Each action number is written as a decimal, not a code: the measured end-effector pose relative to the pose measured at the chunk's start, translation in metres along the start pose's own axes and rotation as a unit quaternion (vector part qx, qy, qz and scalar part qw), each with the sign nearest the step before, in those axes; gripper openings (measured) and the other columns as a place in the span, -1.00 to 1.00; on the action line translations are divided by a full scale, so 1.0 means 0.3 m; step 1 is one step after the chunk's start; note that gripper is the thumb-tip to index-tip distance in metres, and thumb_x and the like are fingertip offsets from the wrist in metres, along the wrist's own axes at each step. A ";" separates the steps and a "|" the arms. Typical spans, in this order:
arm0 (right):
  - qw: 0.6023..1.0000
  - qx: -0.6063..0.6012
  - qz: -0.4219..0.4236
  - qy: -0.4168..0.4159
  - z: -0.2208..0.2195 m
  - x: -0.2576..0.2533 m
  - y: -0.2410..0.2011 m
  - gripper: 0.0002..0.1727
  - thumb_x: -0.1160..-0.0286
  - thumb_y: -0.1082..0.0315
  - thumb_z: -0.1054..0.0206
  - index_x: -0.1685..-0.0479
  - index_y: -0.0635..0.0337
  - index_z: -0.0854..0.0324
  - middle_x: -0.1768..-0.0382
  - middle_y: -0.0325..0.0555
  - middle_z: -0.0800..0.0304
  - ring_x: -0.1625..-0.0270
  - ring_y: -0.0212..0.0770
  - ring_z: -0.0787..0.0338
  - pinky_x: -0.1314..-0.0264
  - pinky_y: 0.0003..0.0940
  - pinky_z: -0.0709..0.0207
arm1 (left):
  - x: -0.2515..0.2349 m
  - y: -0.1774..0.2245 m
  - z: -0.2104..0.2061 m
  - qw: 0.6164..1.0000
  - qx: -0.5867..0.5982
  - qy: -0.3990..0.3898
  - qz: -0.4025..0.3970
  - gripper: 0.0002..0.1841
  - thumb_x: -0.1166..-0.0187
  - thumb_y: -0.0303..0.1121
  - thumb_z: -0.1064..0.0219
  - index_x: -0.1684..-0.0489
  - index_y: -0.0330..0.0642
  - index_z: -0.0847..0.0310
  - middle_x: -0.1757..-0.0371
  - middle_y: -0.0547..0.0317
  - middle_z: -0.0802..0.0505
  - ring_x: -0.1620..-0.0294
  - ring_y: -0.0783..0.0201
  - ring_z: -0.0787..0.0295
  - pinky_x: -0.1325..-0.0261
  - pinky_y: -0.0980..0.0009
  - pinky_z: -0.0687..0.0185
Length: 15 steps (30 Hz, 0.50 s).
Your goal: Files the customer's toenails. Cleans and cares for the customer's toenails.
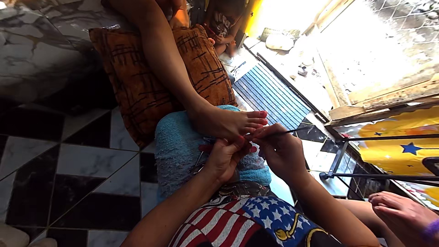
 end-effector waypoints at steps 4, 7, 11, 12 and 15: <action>1.000 0.015 0.010 -0.006 -0.002 0.006 -0.010 -0.93 -0.56 0.47 -0.35 0.11 0.27 -0.65 0.14 -0.15 -0.90 0.28 -0.53 -0.83 0.26 -0.65 -0.74 | 0.000 0.002 -0.001 1.000 0.000 0.004 -0.003 -0.89 -0.67 -0.66 -0.16 0.03 -0.33 -0.55 0.22 -0.01 -0.86 0.23 0.23 -0.89 -0.05 0.34 -0.83; 1.000 0.013 0.009 0.002 -0.003 -0.001 -0.001 -0.92 -0.54 0.48 -0.37 0.09 0.24 -0.64 0.16 -0.18 -0.89 0.34 -0.53 -0.81 0.32 -0.65 -0.73 | -0.003 0.000 -0.003 1.000 -0.006 0.010 -0.004 -0.89 -0.67 -0.66 -0.17 0.03 -0.35 -0.56 0.22 -0.02 -0.87 0.25 0.22 -0.89 -0.03 0.35 -0.83; 1.000 0.011 0.014 -0.004 0.001 0.006 -0.012 -0.92 -0.55 0.47 -0.36 0.09 0.26 -0.65 0.13 -0.15 -0.91 0.26 -0.52 -0.84 0.24 -0.64 -0.75 | 0.001 0.002 -0.007 1.000 -0.003 0.007 -0.008 -0.89 -0.67 -0.66 -0.17 0.05 -0.34 -0.57 0.23 -0.02 -0.87 0.24 0.22 -0.89 -0.04 0.34 -0.83; 1.000 0.018 0.018 -0.004 0.000 0.006 -0.011 -0.92 -0.55 0.48 -0.36 0.10 0.27 -0.65 0.13 -0.15 -0.90 0.26 -0.52 -0.84 0.23 -0.64 -0.75 | 0.001 0.002 -0.008 1.000 -0.003 0.011 -0.006 -0.89 -0.67 -0.66 -0.17 0.04 -0.34 -0.56 0.23 -0.01 -0.87 0.24 0.22 -0.89 -0.04 0.34 -0.83; 0.999 0.030 0.017 -0.001 -0.003 -0.003 -0.001 -0.92 -0.53 0.48 -0.36 0.09 0.25 -0.63 0.17 -0.17 -0.89 0.33 -0.52 -0.82 0.30 -0.63 -0.73 | -0.002 -0.001 -0.009 1.000 -0.008 0.012 -0.005 -0.89 -0.67 -0.66 -0.17 0.02 -0.36 -0.58 0.21 -0.02 -0.87 0.23 0.21 -0.89 -0.03 0.34 -0.84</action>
Point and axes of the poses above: each hand's wrist, its own x-axis away from the middle knuckle, its own z-axis out of the back of the hand, y = z × x, the point moved 2 cm from there along -x, towards the middle knuckle
